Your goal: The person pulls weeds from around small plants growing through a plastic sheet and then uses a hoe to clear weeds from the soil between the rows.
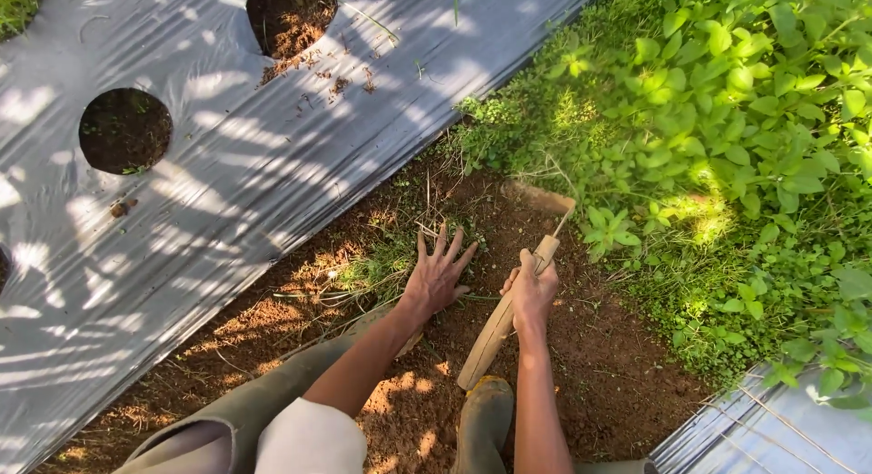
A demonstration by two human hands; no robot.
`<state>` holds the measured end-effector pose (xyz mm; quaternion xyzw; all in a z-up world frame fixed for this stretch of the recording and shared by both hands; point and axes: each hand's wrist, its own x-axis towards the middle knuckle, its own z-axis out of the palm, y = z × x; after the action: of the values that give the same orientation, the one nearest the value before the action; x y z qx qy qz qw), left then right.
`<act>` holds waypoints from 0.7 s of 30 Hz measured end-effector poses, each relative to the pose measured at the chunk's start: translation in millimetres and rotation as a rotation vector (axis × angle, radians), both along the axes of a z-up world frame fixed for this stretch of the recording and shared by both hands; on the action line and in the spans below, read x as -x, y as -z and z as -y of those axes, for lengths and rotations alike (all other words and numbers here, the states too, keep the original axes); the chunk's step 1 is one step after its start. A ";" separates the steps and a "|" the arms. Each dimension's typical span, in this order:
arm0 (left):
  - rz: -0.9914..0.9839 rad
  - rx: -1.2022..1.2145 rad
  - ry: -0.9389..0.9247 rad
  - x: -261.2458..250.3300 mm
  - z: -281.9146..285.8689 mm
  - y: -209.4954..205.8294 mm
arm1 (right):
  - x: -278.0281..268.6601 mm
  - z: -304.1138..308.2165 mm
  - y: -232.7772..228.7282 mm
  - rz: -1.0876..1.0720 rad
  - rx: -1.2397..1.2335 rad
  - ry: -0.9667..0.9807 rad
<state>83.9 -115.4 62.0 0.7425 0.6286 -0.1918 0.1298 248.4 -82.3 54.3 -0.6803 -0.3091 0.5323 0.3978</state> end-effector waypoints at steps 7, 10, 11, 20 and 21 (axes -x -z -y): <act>-0.097 -0.222 0.448 66.3 -23.5 63.3 | 6.5 -26.7 13.4 -0.031 0.064 0.085; -0.027 -0.128 0.473 81.4 -60.2 -7.7 | 18.8 -38.2 22.4 -0.067 0.067 0.157; -0.021 -0.109 0.456 81.4 -71.1 -38.3 | 20.5 -36.8 24.7 -0.101 0.052 0.182; -0.156 0.100 0.413 60.9 -74.3 17.8 | 20.8 -35.2 37.4 -0.132 0.116 0.219; -0.160 0.099 0.427 56.1 -77.2 8.7 | 16.9 -37.9 44.1 -0.135 0.115 0.233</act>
<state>27.8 -38.2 53.3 0.8337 0.4555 -0.3037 0.0724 231.4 -44.4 10.2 -0.6959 -0.1693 0.5440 0.4372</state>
